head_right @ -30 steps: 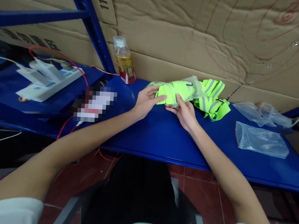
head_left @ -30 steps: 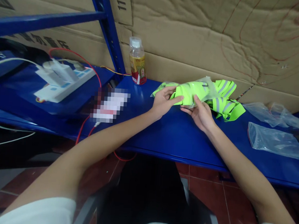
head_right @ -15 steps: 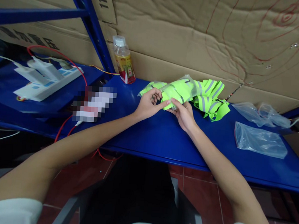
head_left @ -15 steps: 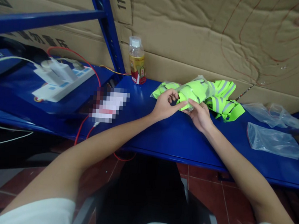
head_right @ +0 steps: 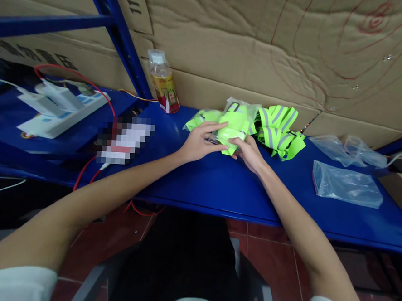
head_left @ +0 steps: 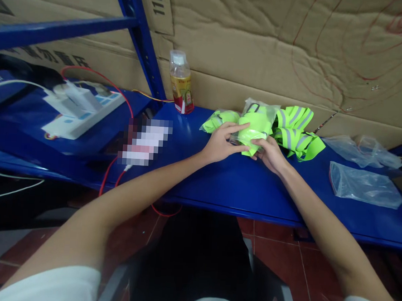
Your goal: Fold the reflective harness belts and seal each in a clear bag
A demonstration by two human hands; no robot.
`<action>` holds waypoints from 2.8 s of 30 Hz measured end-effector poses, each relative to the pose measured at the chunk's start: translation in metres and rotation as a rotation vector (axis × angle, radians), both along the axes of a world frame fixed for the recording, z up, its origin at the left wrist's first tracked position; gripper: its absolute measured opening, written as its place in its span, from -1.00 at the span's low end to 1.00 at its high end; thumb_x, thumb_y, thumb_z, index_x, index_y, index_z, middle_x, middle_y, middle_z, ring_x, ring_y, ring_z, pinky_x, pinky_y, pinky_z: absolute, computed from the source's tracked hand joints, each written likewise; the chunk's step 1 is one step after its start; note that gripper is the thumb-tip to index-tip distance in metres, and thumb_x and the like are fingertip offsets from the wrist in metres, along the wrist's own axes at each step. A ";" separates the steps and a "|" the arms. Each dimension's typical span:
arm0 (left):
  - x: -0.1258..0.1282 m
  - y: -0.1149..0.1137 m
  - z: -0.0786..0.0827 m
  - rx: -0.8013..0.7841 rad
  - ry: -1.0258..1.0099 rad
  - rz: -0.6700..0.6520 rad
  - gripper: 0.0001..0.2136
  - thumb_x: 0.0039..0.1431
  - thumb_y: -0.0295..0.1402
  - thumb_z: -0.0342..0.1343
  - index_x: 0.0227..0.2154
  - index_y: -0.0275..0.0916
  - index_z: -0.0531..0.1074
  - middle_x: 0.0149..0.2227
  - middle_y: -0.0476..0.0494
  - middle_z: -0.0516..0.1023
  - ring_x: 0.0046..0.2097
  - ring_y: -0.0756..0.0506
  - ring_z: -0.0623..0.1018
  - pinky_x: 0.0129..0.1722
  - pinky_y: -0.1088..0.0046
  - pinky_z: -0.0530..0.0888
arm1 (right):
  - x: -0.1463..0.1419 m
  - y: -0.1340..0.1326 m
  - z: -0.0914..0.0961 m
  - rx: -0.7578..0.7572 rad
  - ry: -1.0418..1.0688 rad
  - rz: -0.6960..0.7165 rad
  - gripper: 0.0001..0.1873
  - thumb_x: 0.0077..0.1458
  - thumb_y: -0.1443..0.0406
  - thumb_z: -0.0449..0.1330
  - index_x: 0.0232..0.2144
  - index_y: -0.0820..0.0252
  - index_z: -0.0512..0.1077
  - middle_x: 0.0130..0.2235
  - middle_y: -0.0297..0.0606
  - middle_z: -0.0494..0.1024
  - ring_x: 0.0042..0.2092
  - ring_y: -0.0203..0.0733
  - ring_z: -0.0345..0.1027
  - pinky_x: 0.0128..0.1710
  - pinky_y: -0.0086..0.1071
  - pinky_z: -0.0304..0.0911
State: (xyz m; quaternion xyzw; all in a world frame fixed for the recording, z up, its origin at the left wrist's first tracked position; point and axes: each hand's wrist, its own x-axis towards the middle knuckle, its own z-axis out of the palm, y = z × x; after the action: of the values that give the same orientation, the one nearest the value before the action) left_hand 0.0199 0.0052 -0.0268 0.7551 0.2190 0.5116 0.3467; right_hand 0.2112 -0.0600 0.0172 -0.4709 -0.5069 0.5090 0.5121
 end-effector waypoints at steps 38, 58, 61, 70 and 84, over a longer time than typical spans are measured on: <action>-0.016 -0.017 0.022 0.125 0.231 0.049 -0.59 0.43 -0.29 0.13 0.27 -0.04 0.59 -0.44 -0.02 0.72 -0.47 0.00 0.58 -0.36 0.52 0.48 | -0.004 -0.011 -0.015 0.529 -0.345 -0.308 -0.58 0.08 -0.10 0.51 -0.32 0.04 0.56 -0.52 -0.40 0.57 -0.62 -0.24 0.36 -0.63 -0.31 0.30; -0.017 -0.013 0.048 -0.308 -0.162 -0.082 -0.45 0.06 0.22 0.45 -0.18 -0.19 0.67 -0.64 0.14 0.17 -0.59 0.08 0.12 -0.55 0.42 0.04 | -0.008 -0.012 -0.003 0.476 -0.229 -0.147 -0.26 -0.01 -0.23 0.51 0.06 -0.02 0.47 0.05 -0.16 0.70 0.08 0.10 0.63 0.15 0.00 0.58; -0.012 -0.013 0.047 -0.297 -0.161 -0.026 -0.55 0.15 0.13 0.41 -0.46 -0.21 0.60 -0.59 0.07 0.25 -0.52 0.07 0.19 -0.50 0.43 0.11 | -0.011 -0.012 -0.004 0.375 -0.209 -0.112 -0.21 -0.06 -0.24 0.53 0.10 -0.04 0.49 0.16 -0.18 0.67 0.17 0.11 0.58 0.22 0.00 0.53; -0.002 -0.011 0.041 -0.697 -0.304 0.017 -0.80 0.00 -0.24 0.45 -0.49 -0.23 0.59 -0.40 -0.02 0.59 -0.32 -0.02 0.56 -0.28 0.44 0.46 | -0.010 -0.007 -0.009 0.077 -0.012 -0.168 -0.44 0.02 -0.19 0.50 -0.07 -0.03 0.65 -0.04 -0.23 0.75 0.00 0.03 0.64 -0.08 -0.08 0.62; -0.005 -0.005 0.032 -0.760 -0.250 0.015 -0.70 -0.02 -0.15 0.56 -0.46 -0.26 0.63 -0.36 -0.12 0.69 -0.35 -0.03 0.60 -0.33 0.44 0.50 | -0.008 -0.008 -0.008 0.068 -0.049 -0.145 -0.58 -0.10 0.00 0.59 -0.26 0.05 0.66 -0.26 -0.28 0.75 -0.26 -0.09 0.63 -0.25 -0.17 0.61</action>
State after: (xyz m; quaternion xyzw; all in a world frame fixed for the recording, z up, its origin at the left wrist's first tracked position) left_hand 0.0146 0.0006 0.0047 0.5033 0.3543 0.4845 0.6216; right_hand 0.2032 -0.0681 0.0093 -0.5012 -0.5006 0.4413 0.5508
